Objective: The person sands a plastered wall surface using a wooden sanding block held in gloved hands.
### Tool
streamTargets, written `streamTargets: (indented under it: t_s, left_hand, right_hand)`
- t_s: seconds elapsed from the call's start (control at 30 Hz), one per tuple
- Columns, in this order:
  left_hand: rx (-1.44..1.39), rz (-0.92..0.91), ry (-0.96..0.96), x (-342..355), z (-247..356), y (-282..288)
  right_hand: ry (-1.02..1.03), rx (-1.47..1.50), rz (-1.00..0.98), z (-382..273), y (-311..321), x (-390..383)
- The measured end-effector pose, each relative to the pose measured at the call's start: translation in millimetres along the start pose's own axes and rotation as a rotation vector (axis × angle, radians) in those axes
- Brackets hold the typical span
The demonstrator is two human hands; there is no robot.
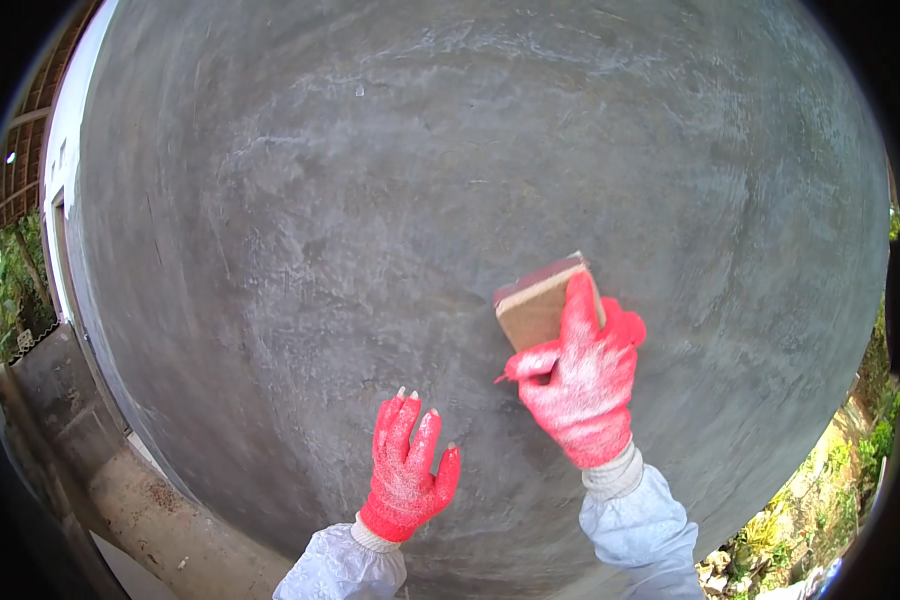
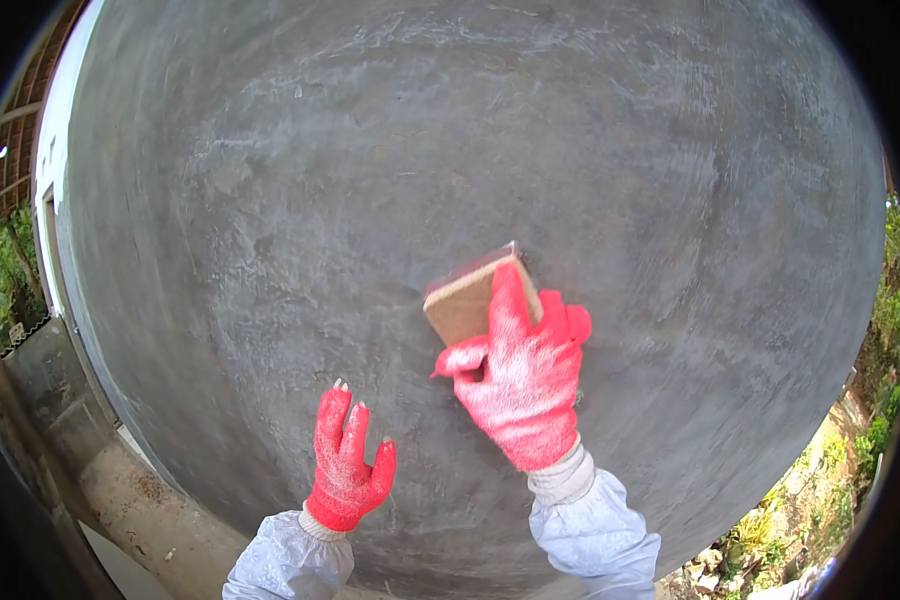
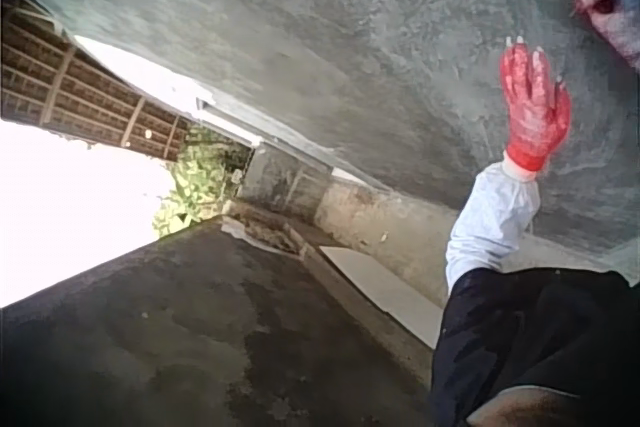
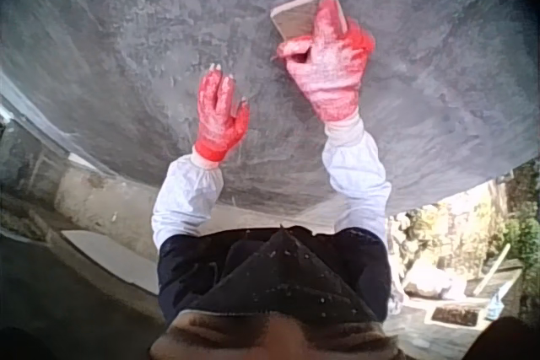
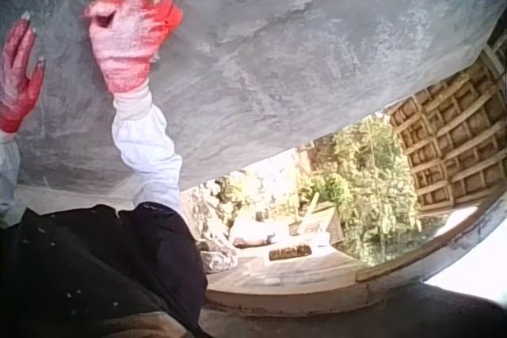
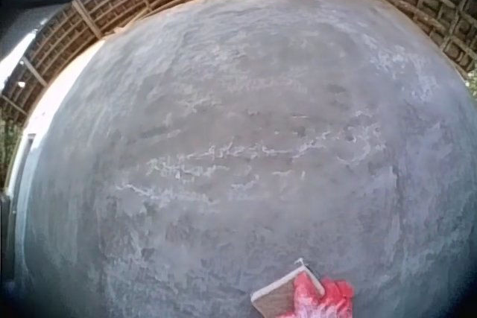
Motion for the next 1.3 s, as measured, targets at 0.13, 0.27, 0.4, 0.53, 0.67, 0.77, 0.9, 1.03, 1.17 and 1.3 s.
streamTargets:
  t_s: [0.13,0.27,0.4,0.53,0.67,0.77,0.9,1.03,1.17,1.3]
  left_hand:
    - [-0.068,0.03,0.026,6.6,22.7,-15.1]
    - [-0.065,-0.008,0.099,-12.7,18.3,-12.9]
    - [-0.125,-0.103,0.142,-50.0,28.4,-13.3]
    - [-0.088,-0.07,0.13,-15.5,17.6,-10.8]
    - [-0.132,0.046,0.125,6.5,33.9,-18.7]
    - [-0.169,0.016,0.154,-11.1,43.7,-29.5]
    - [-0.207,-0.066,0.261,-44.3,51.8,-54.8]
    - [-0.255,-0.064,0.319,10.7,41.9,-79.6]
    - [-0.301,0.25,0.212,158.5,29.8,-79.4]
    - [0.072,0.22,0.241,159.8,27.6,-79.5]
  right_hand:
    - [-0.073,-0.152,0.318,35.7,44.6,128.9]
    - [-0.03,-0.226,0.123,5.8,11.1,62.5]
    - [0.025,-0.096,-0.352,-24.6,-42.7,-95.7]
    - [0.067,0.008,-0.044,-23.7,-33.7,25.3]
    - [0.068,-0.112,0.158,-18.0,0.1,129.6]
    - [0.062,-0.143,0.14,-28.1,-10.0,98.9]
    - [-0.034,0.027,-0.224,-43.4,-47.6,-25.5]
    - [-0.057,0.185,-0.179,-43.1,-43.3,50.2]
    - [0.138,0.045,0.073,-28.3,-24.8,139.1]
    - [0.093,0.32,-0.023,-18.2,-27.7,103.8]
Point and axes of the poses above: each hand's wrist, its own x-axis towards the middle knuckle, its own y-axis out of the back of the hand, z = x × y, the point moved 3 cm from there along x, towards the middle knuckle, and after that the axes turned 1 degree about -x, right-handed, at the moved point
